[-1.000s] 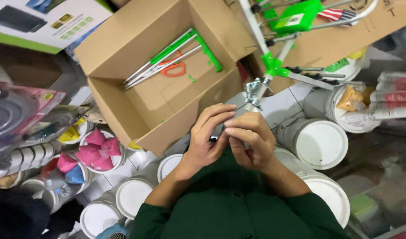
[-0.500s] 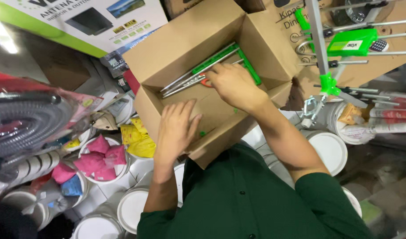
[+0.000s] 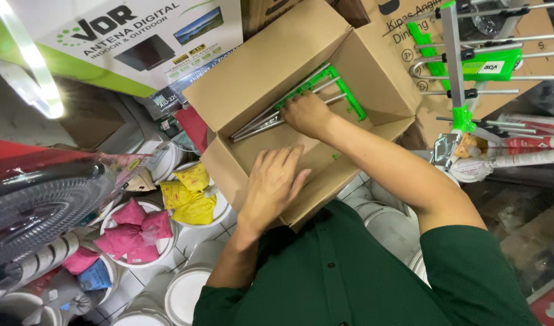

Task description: The person assembles a television antenna by inserting metal rods into a green plastic frame and securing the components together by hand.

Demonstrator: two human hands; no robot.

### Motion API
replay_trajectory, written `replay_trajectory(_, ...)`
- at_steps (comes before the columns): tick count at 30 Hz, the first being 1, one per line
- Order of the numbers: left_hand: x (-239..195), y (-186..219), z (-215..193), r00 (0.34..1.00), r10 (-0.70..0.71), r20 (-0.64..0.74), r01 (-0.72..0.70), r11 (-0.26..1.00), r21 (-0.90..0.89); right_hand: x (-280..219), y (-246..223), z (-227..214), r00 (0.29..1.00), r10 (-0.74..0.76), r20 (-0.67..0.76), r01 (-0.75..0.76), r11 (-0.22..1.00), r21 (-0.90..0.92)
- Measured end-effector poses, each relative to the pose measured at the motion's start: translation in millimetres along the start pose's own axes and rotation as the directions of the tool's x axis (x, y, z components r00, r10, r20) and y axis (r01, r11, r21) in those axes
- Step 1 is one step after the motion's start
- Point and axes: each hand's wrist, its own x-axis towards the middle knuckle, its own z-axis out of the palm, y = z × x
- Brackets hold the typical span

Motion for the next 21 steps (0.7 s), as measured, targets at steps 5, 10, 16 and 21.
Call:
replay_trajectory(5, 0, 0, 0, 1.0, 0.0, 0.024, 0.0, 1.0, 0.015, -4, 3, -8, 1.0, -0.01, -0.001, 0.01, 1.0, 0.028)
replay_trajectory(10, 3, 2, 2, 0.999, -0.002, 0.041, 0.001, 1.0, 0.012, -3, 1, -6, 0.998, 0.06, -0.028, -0.057, 0.994, 0.096)
replay_trajectory(16, 2, 3, 3, 0.998, -0.014, 0.053, 0.012, 0.999, 0.034, -6, 3, -4, 0.997, 0.082, 0.016, -0.083, 0.988, 0.133)
replay_trajectory(21, 4, 3, 4, 0.998, -0.011, 0.063, 0.007, 0.998, 0.067, -15, 2, -41, 0.996, 0.04, -0.076, -0.029, 0.989, 0.142)
